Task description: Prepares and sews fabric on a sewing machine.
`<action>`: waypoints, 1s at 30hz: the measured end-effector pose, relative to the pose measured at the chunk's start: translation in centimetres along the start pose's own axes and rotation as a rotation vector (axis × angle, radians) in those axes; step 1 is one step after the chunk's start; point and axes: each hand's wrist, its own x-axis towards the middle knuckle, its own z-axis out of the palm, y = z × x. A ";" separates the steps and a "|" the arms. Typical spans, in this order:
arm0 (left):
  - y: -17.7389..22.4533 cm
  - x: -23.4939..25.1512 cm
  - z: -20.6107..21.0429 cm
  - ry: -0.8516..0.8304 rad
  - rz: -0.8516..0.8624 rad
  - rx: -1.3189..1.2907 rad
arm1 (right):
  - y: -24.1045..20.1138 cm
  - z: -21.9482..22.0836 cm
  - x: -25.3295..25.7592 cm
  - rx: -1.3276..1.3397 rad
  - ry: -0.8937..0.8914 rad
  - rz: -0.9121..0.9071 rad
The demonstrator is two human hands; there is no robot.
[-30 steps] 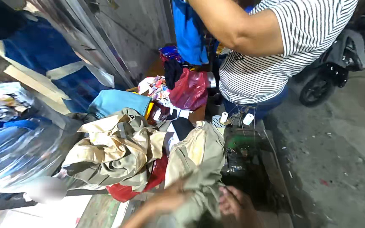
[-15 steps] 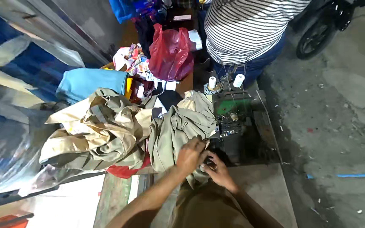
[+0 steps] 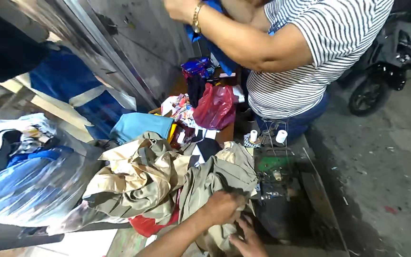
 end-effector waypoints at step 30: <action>-3.6 4.5 0.1 -0.393 -0.334 -0.154 | -1.0 -1.9 2.8 0.113 0.590 -0.266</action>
